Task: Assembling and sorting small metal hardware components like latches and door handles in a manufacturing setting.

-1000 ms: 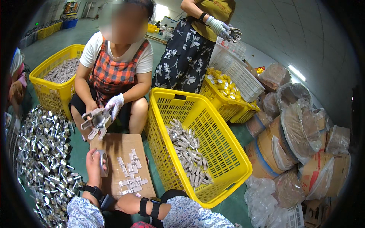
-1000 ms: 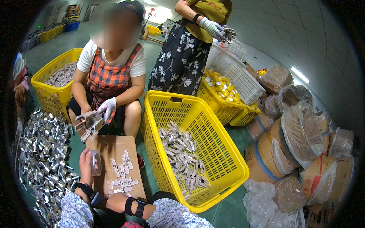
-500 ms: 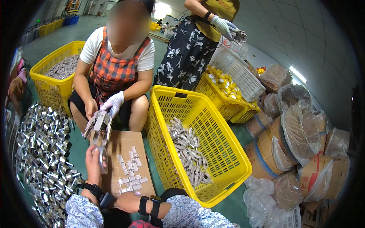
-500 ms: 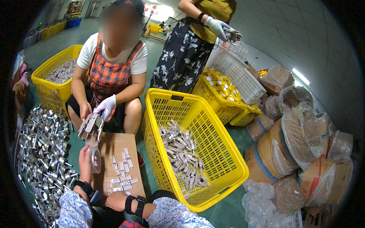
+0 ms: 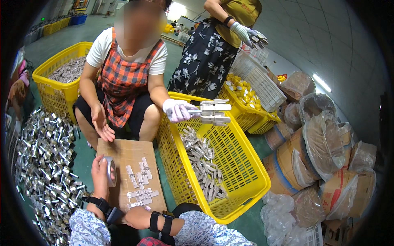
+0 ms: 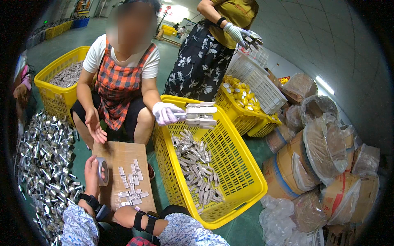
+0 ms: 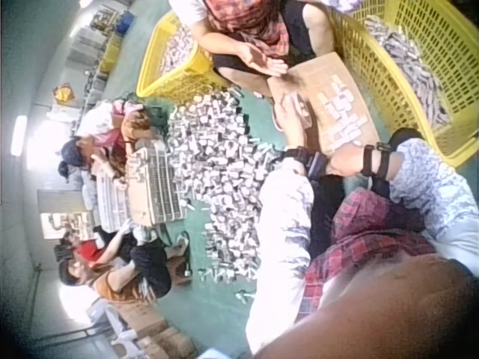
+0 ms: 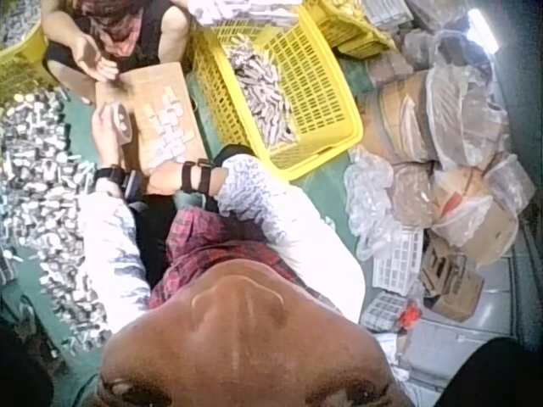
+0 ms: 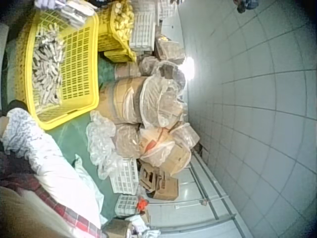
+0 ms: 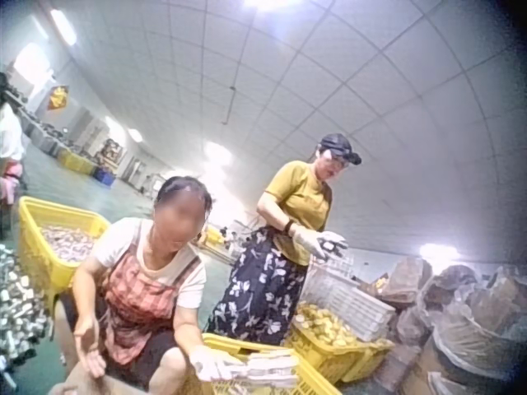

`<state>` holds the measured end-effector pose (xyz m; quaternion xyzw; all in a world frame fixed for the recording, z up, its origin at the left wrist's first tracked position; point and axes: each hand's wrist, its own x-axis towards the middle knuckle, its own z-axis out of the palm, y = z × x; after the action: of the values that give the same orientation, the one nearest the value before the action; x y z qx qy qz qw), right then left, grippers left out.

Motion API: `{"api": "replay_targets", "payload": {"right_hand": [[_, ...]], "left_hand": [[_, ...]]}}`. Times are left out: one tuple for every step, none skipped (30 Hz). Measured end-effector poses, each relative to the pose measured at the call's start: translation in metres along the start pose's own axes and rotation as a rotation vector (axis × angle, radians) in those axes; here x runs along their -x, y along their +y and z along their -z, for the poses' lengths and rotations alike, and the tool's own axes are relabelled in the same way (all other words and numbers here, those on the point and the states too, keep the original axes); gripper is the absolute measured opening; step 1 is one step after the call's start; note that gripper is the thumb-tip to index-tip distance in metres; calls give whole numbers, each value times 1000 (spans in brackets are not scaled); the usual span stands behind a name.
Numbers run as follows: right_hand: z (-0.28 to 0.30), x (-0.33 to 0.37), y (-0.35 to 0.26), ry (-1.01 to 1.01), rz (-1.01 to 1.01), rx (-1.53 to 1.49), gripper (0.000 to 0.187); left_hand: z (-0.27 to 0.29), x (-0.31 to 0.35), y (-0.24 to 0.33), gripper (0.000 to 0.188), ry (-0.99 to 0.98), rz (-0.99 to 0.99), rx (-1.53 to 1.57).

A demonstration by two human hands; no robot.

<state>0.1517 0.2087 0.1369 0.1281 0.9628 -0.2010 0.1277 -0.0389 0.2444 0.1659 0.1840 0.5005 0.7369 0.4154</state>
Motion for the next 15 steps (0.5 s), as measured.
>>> {"api": "replay_targets", "payload": {"right_hand": [[0,0,-1,-3,0,2,28],[1,0,-1,-5,-1,3,28],[0,-1,-1,-5,-2,4,28],[-1,-1,-1,-5,-2,5,28],[-3,-2,0,-1,2,4,28],[-1,-2,-2,-1,2,0,28],[1,-2,-3,0,2,-2,28],[5,-2,-3,-37,-10,-2,28],[7,-2,-3,-57,-16,-5,29],[8,-2,-4,-77,-23,-10,30],[8,-1,-4,-72,-23,-11,29],[7,-1,-4,-69,-25,-11,29],[6,0,-3,-67,-26,-10,29],[2,-1,-1,-46,-19,0,29],[1,-1,-1,-36,-15,4,29]], "left_hand": [[0,0,0,36,-1,-2,-1],[1,0,-1,36,4,-2,1],[1,0,-1,36,6,-2,1],[2,0,-2,35,8,-3,1],[2,0,-1,35,8,-8,-4],[2,0,-2,35,8,-6,-7],[2,1,-2,35,7,-6,-9],[2,0,0,35,8,-9,-7],[1,1,-1,36,8,-8,-6],[1,1,0,36,9,-6,-7],[1,2,0,36,8,-2,-13],[0,2,0,37,7,0,-14],[-1,2,0,37,6,3,-15],[-1,1,-1,37,5,2,-26],[0,1,-1,38,6,2,-33]]}}
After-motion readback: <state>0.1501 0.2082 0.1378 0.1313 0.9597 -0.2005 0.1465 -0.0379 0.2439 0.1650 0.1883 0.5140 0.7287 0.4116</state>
